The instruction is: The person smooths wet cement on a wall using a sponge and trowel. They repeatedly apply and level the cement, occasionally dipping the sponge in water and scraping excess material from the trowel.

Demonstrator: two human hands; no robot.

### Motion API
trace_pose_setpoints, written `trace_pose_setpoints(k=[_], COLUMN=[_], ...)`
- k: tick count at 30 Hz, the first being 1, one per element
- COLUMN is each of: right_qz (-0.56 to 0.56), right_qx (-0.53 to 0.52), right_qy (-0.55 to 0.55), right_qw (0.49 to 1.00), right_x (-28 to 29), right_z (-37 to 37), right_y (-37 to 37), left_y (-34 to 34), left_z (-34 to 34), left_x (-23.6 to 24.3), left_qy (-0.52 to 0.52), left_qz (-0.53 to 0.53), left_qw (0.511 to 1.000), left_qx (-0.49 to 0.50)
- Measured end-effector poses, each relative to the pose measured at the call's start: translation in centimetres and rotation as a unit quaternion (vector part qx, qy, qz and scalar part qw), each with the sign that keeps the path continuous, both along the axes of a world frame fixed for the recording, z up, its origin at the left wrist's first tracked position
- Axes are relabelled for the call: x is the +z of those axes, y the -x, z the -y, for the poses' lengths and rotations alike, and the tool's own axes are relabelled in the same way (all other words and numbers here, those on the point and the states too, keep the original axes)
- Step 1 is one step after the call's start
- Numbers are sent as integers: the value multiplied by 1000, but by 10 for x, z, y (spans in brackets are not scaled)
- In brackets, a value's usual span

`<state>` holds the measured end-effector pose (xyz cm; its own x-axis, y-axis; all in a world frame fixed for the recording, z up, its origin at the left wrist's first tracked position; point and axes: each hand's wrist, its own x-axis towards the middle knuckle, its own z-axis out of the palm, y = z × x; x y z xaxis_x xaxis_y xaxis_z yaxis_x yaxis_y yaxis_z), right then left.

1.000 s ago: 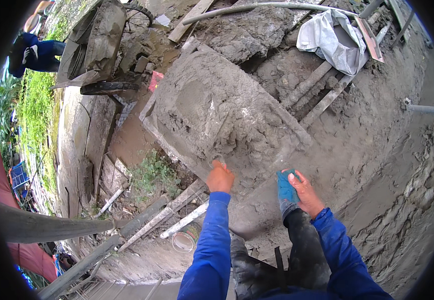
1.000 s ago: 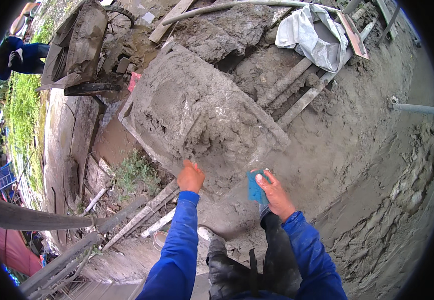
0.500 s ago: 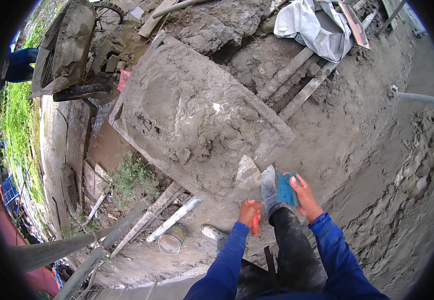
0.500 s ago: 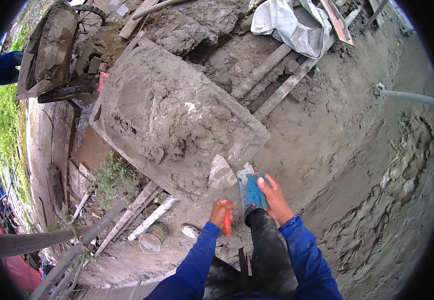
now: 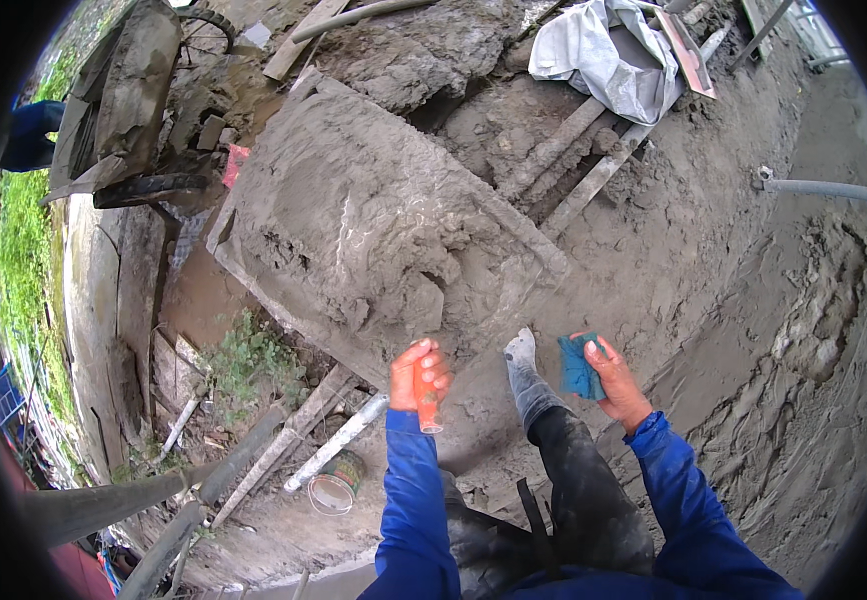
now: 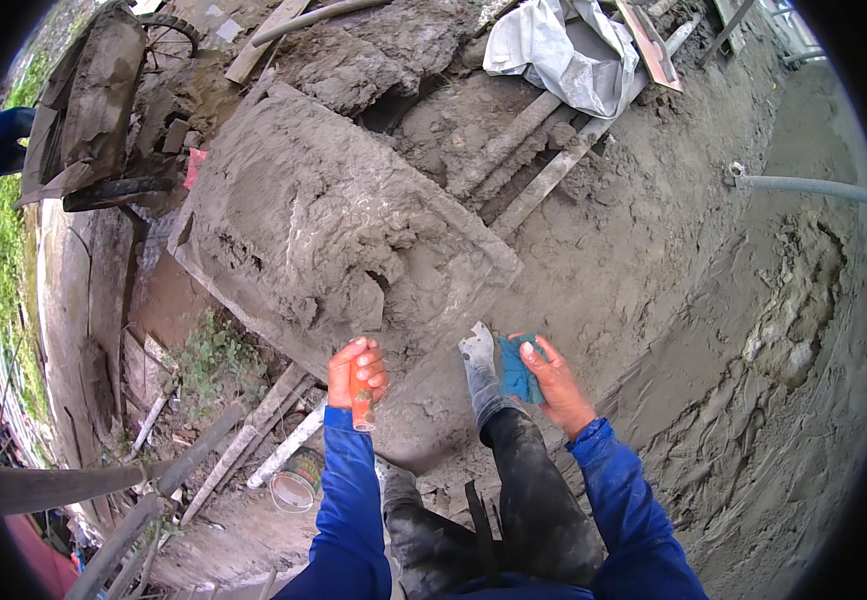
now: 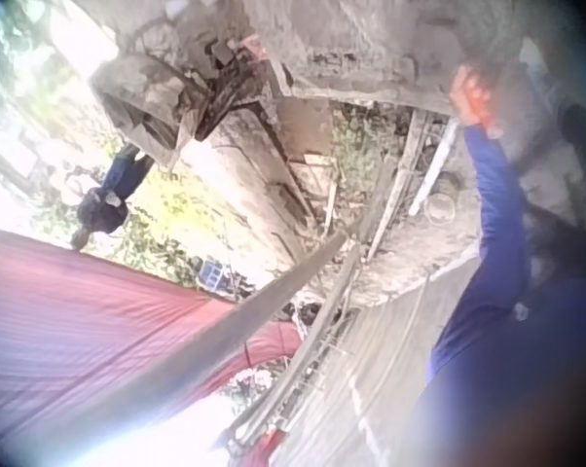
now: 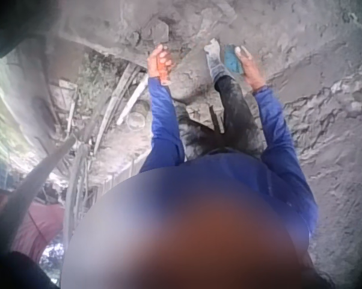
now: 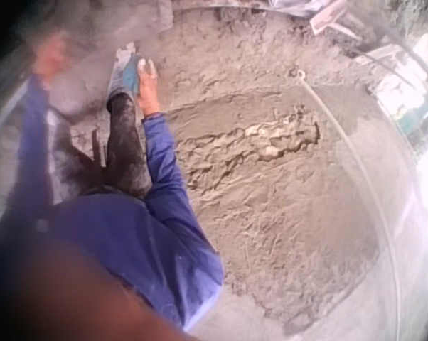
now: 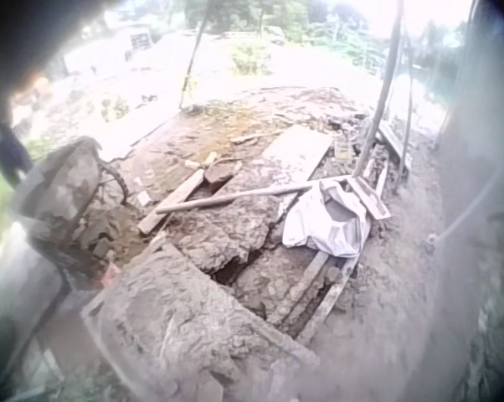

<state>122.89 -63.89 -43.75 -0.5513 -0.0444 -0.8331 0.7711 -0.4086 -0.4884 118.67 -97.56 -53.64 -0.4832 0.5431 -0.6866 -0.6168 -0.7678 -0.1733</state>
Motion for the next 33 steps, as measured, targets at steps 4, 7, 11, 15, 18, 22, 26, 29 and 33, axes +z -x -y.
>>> trace_pose_setpoints(k=[4, 7, 11, 15, 18, 22, 26, 29, 33], right_qz=[41, 17, 32, 34, 52, 45, 33, 45, 49], right_qx=[-10, -21, -44, -39, -55, -46, -50, -55, -35], right_qy=[54, 75, 78, 66, 55, 38, 37, 38, 29], right_qw=[998, 997, 995, 996, 996, 997, 998, 997, 998], right_x=[-9, -14, -35, -35, -40, -49, -48, -39, -25], right_z=[28, 36, 52, 26, 10, -15, -22, -18, -9], right_y=[-10, -11, -14, -19, -21, -29, -32, -35, -26], left_y=[-36, -87, -169, -142, -137, -92, -69, -40, 14], left_z=[13, 11, 51, 15, 13, -13, -38, -54, -74], left_x=[10, 37, -27, -2, -8, -23, -43, -63, -60], left_qy=[303, 503, 619, 699, 651, 575, 572, 555, 566], left_qz=[17, -80, -80, -187, -275, -307, -296, -290, -251], left_qw=[922, 767, 666, 343, 391, 399, 370, 342, 335], left_qx=[-238, -390, -407, -599, -590, -645, -670, -700, -710])
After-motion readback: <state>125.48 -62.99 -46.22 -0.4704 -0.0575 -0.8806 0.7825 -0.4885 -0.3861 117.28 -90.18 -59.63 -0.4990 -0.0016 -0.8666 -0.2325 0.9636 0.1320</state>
